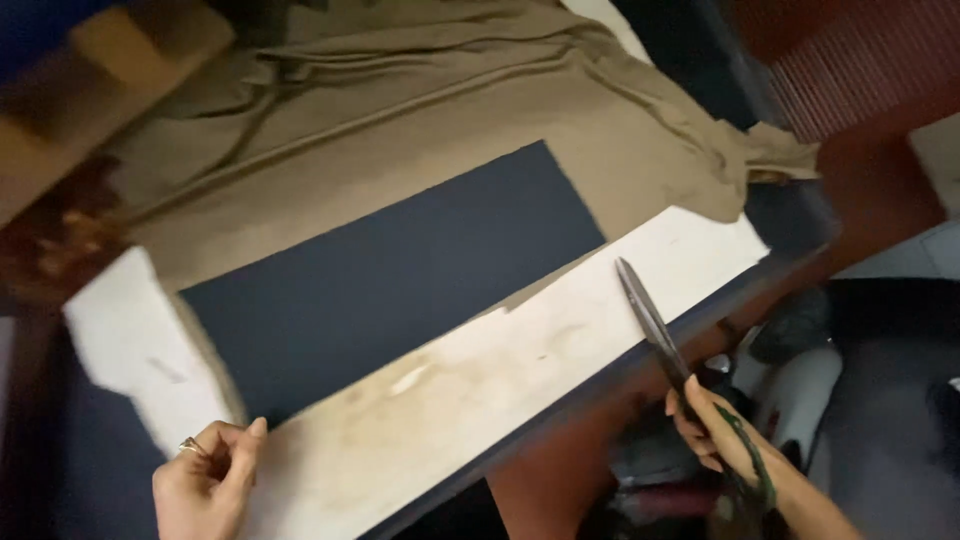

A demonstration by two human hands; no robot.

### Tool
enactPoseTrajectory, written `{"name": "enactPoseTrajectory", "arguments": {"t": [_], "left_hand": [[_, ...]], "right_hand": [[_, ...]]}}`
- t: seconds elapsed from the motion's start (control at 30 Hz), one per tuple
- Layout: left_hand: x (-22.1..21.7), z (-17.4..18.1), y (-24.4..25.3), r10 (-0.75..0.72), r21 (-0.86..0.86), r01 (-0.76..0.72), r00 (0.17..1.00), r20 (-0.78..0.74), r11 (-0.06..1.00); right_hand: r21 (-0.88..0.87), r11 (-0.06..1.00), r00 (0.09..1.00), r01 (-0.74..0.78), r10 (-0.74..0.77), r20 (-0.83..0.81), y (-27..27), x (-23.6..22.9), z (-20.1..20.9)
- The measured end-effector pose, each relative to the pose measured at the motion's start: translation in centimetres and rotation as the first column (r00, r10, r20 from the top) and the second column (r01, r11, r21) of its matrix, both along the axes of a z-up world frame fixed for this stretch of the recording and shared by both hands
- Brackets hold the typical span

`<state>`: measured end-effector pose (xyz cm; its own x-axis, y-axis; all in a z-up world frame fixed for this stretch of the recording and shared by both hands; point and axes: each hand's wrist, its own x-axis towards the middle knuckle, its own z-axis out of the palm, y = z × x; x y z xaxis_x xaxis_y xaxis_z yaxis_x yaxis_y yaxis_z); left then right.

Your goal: The person cuts a piece of dark fabric using shears, then measures and cuts a piece of light brown fabric. They also handle and cut a patterned fabric piece. The person uses a yellow ruler to measure the fabric before cutting.

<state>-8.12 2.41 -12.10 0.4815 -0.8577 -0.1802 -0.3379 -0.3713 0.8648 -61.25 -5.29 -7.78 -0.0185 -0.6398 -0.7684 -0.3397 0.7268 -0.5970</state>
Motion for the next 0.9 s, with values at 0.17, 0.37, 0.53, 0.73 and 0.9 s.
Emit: {"name": "enactPoseTrajectory", "arguments": {"t": [0.17,0.37,0.53,0.73,0.9], "left_hand": [[-7.3,0.6,-3.6,-0.147,-0.017,0.154,0.964,0.220,0.988],[-11.9,2.4,-7.6,-0.346,-0.225,0.504,0.794,0.499,0.834],[-10.5,1.4,-8.6,-0.364,-0.109,0.532,0.700,0.615,0.839],[-5.5,-0.3,-9.1,-0.197,-0.091,0.356,0.692,0.695,0.930],[-2.9,-1.0,-8.4,-0.156,-0.060,0.283,0.680,0.716,0.957]], "right_hand": [[0.090,0.995,0.996,-0.043,0.035,0.084,-2.2,-4.8,-0.4],[0.196,0.979,0.994,-0.058,0.037,0.105,-4.0,-8.0,-3.0],[0.216,0.975,0.879,-0.059,-0.052,0.474,-4.7,-12.4,-8.2],[0.293,0.956,1.000,-0.012,0.014,-0.007,-6.4,-5.5,0.3],[0.177,0.976,0.989,-0.125,0.109,0.096,-6.2,-8.2,-2.9]]}}
